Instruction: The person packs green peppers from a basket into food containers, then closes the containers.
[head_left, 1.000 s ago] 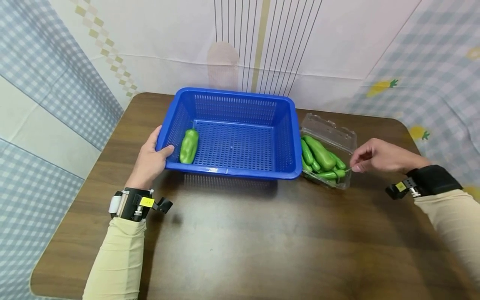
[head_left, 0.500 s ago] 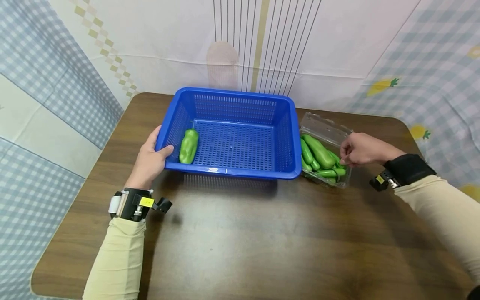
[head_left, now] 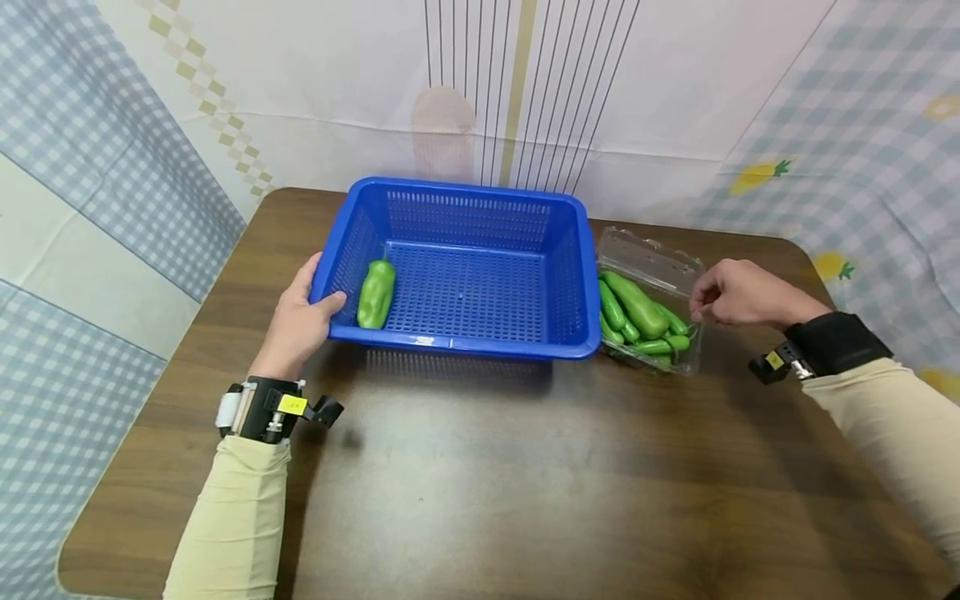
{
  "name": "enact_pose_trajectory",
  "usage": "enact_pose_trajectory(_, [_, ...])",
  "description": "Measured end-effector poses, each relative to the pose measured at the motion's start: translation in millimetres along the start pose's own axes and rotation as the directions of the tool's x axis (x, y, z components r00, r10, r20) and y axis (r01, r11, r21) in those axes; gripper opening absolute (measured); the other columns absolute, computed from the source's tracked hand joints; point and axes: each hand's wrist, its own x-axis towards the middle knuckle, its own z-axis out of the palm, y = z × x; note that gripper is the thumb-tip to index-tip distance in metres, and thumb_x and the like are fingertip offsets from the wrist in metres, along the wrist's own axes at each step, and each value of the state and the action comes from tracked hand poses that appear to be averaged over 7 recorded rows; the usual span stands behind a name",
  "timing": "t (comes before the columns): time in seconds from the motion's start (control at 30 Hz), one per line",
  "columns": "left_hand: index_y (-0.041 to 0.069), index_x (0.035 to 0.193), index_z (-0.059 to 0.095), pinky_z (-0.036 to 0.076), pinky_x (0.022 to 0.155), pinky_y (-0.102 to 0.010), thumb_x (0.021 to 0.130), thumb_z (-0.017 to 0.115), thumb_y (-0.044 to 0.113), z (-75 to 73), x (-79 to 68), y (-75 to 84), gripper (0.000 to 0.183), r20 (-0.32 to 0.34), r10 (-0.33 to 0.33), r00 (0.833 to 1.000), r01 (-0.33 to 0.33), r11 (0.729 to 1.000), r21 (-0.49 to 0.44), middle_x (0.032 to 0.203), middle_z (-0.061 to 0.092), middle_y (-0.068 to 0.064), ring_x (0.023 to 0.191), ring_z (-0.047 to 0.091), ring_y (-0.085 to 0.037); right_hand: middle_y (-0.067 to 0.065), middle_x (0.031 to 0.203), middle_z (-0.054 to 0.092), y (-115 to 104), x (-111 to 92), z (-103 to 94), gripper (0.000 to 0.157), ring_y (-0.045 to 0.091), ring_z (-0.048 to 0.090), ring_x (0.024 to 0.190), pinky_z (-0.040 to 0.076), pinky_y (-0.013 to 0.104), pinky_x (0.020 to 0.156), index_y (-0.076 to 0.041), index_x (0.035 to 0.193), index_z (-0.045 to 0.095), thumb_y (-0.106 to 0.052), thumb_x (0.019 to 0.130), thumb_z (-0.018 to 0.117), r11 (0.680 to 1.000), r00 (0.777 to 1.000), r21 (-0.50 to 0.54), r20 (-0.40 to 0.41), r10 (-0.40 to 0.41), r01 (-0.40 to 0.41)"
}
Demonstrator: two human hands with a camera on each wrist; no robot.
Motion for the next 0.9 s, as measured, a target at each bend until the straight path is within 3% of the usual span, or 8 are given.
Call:
enact_pose_trajectory(0.17, [0.032,0.154,0.010,0.024,0.108,-0.060,0.102,0.045,0.018,1.1,-1.1,-1.1,0.064,0.006,-0.005,1.000,0.005,1.000,0.009,0.155,0.023,-0.012,0.135,0.027,-0.035,0.005,0.075,0.064,5.2,-6.2,-1.2,0.025,0.019,0.051,0.058,0.042,0.034,0.053,-0.008,0.086,0.070,0.012,0.079,0.056,0.997,0.999,0.067,0.040,0.019,-0.022])
enact_pose_trajectory(0.33, [0.031,0.154,0.010,0.023,0.108,-0.059,0.102,0.045,0.018,1.9,-1.4,-0.7,0.064,0.003,0.016,1.000,-0.016,1.000,-0.008,0.155,0.023,-0.012,0.135,0.027,-0.034,0.013,0.078,0.065,12.7,-14.2,-3.2,0.022,0.024,0.056,0.062,0.049,0.034,0.055,0.000,0.097,0.068,0.011,0.081,0.058,0.968,0.988,0.235,0.143,0.059,-0.092])
enact_pose_trajectory(0.47, [0.029,0.154,0.010,0.023,0.109,-0.058,0.102,0.045,0.018,0.7,-1.9,1.0,0.064,-0.003,0.022,1.000,-0.022,1.000,-0.007,0.155,0.023,-0.012,0.135,0.027,-0.034,0.018,0.082,0.066,19.5,-19.0,0.6,0.027,0.027,0.061,0.070,0.054,0.036,0.060,0.004,0.102,0.066,0.015,0.079,0.060,0.935,0.977,0.353,0.202,-0.068,-0.008])
enact_pose_trajectory(0.57, [0.027,0.154,0.011,0.023,0.109,-0.057,0.102,0.045,0.017,-0.6,-2.0,2.2,0.064,-0.008,0.014,1.000,-0.014,1.000,0.006,0.154,0.024,-0.012,0.135,0.027,-0.034,0.015,0.079,0.067,22.8,-19.4,6.3,0.013,0.027,0.063,0.070,0.055,0.035,0.060,-0.001,0.096,0.069,0.005,0.085,0.066,0.932,0.980,0.353,0.145,-0.139,0.080])
enact_pose_trajectory(0.63, [0.028,0.154,0.011,0.023,0.109,-0.057,0.102,0.045,0.017,-0.8,-2.2,2.6,0.064,-0.008,0.007,1.000,-0.007,1.000,0.015,0.155,0.023,-0.012,0.135,0.027,-0.034,0.013,0.078,0.067,23.5,-19.1,8.9,0.005,0.026,0.062,0.067,0.054,0.034,0.059,-0.004,0.092,0.070,-0.004,0.089,0.066,0.939,0.989,0.333,0.086,-0.122,0.087])
enact_pose_trajectory(0.7, [0.029,0.154,0.010,0.023,0.109,-0.058,0.102,0.045,0.018,-0.5,-2.0,2.0,0.064,-0.004,0.005,1.000,-0.005,1.000,0.015,0.155,0.023,-0.012,0.135,0.027,-0.034,0.014,0.080,0.067,24.1,-18.4,8.2,0.006,0.027,0.062,0.069,0.054,0.034,0.061,-0.003,0.092,0.070,-0.007,0.091,0.065,0.938,0.996,0.343,0.054,-0.073,0.050])
enact_pose_trajectory(0.9, [0.029,0.154,0.011,0.023,0.109,-0.056,0.102,0.045,0.018,-0.1,-1.1,2.0,0.064,-0.003,0.015,1.000,-0.015,1.000,0.005,0.154,0.024,-0.012,0.135,0.027,-0.033,0.024,0.087,0.064,19.0,-10.6,-3.0,0.013,0.035,0.062,0.074,0.056,0.040,0.062,0.010,0.102,0.062,0.003,0.094,0.055,0.886,0.993,0.450,0.079,0.088,-0.114])
